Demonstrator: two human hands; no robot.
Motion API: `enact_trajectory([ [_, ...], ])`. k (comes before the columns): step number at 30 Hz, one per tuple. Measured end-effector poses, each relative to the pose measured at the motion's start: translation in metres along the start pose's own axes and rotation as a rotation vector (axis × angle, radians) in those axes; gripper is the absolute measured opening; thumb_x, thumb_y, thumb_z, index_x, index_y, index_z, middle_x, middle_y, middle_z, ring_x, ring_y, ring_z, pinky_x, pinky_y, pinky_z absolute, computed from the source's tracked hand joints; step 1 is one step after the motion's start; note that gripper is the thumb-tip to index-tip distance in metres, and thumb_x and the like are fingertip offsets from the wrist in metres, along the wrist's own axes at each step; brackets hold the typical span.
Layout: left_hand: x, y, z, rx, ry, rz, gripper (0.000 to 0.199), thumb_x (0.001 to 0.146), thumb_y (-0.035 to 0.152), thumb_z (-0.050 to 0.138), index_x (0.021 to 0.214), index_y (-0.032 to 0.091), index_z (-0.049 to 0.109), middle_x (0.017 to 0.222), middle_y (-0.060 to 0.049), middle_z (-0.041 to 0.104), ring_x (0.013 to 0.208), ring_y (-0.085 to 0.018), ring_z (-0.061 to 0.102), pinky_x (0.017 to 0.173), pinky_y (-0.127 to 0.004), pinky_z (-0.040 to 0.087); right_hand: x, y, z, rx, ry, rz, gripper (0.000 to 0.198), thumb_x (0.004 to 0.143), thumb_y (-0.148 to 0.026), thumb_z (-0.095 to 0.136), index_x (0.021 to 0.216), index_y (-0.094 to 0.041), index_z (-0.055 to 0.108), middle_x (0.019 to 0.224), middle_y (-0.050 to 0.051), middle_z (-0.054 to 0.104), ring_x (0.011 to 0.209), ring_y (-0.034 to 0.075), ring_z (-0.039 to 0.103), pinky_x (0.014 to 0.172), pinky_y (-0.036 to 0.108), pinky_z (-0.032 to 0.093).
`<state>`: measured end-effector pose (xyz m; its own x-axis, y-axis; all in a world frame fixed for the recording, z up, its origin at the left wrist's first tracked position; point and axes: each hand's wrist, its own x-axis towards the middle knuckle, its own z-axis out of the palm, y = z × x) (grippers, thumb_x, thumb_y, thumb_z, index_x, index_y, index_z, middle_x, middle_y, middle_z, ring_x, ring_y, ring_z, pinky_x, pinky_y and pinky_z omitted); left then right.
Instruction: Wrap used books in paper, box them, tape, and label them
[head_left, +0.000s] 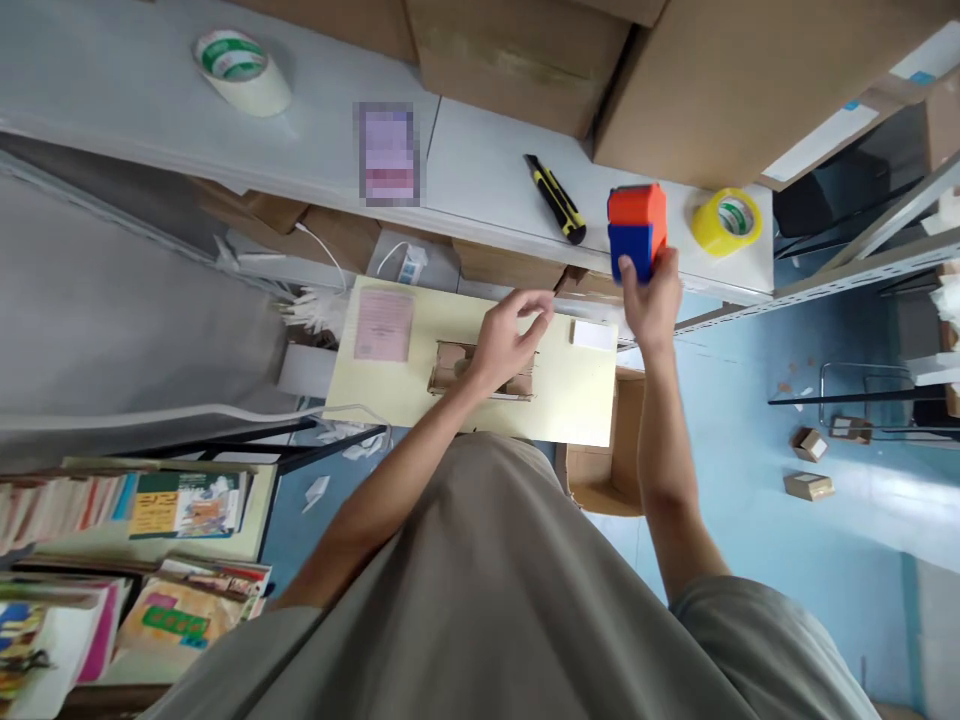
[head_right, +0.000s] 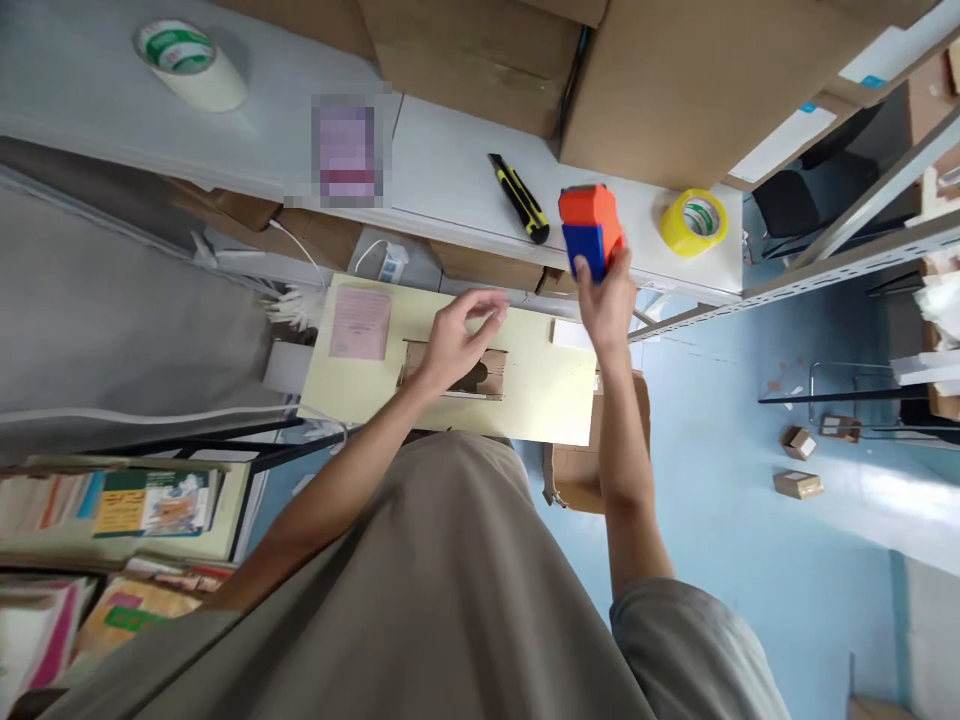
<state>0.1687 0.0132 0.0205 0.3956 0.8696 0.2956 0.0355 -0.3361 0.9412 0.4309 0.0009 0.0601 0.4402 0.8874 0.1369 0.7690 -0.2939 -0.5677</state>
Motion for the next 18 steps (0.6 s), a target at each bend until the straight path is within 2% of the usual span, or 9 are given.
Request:
enact_trajectory([
  [2,-0.029,-0.003,-0.011,-0.098,0.008,-0.101,0.031,0.114,0.050,0.074,0.129,0.024,0.076,0.124,-0.009,0.086,0.114,-0.021,0.083,0.106,-0.037,0.068,-0.052,-0.013,0.012,0.297,-0.112,-0.019,0.077,0.111,-0.093,0.047,0.144,-0.024,0.059,0.127,0.017,0.078,0.119,0.035,0.077,0.104,0.053,0.065],
  [4,-0.054,-0.005,-0.020,-0.177,0.012,-0.177,0.035,0.109,0.055,0.080,0.125,0.024,0.075,0.121,-0.009,0.086,0.109,-0.020,0.084,0.101,-0.034,0.070,-0.097,-0.030,0.030,0.562,-0.287,0.006,0.075,0.103,-0.097,0.059,0.134,-0.028,0.059,0.123,0.013,0.079,0.116,0.032,0.077,0.104,0.049,0.065],
  [7,-0.082,-0.004,-0.035,-0.227,0.042,-0.255,0.042,0.103,0.060,0.088,0.117,0.023,0.074,0.114,-0.008,0.085,0.102,-0.020,0.084,0.094,-0.032,0.071,-0.143,-0.056,0.060,0.723,-0.427,0.078,0.073,0.097,-0.095,0.071,0.126,-0.029,0.058,0.119,0.009,0.078,0.112,0.030,0.075,0.105,0.046,0.064],
  [10,-0.102,-0.003,-0.052,-0.205,0.111,-0.308,0.045,0.099,0.062,0.092,0.113,0.023,0.074,0.110,-0.007,0.084,0.098,-0.020,0.083,0.091,-0.032,0.071,-0.163,-0.075,0.081,0.753,-0.471,0.112,0.071,0.098,-0.093,0.072,0.124,-0.030,0.056,0.117,0.008,0.075,0.110,0.029,0.073,0.105,0.046,0.064],
  [13,-0.116,0.001,-0.067,-0.158,0.152,-0.334,0.044,0.100,0.064,0.089,0.111,0.023,0.077,0.108,-0.006,0.085,0.095,-0.020,0.082,0.092,-0.034,0.070,-0.170,-0.090,0.094,0.734,-0.479,0.105,0.073,0.097,-0.095,0.071,0.124,-0.029,0.056,0.118,0.008,0.073,0.107,0.027,0.072,0.101,0.044,0.064],
  [18,-0.119,-0.002,-0.100,-0.156,0.124,-0.385,0.050,0.098,0.072,0.087,0.109,0.023,0.082,0.106,-0.006,0.085,0.095,-0.022,0.079,0.088,-0.034,0.066,-0.170,-0.105,0.097,0.576,-0.499,0.062,0.078,0.096,-0.101,0.066,0.122,-0.028,0.057,0.113,0.009,0.074,0.102,0.028,0.072,0.093,0.045,0.065],
])
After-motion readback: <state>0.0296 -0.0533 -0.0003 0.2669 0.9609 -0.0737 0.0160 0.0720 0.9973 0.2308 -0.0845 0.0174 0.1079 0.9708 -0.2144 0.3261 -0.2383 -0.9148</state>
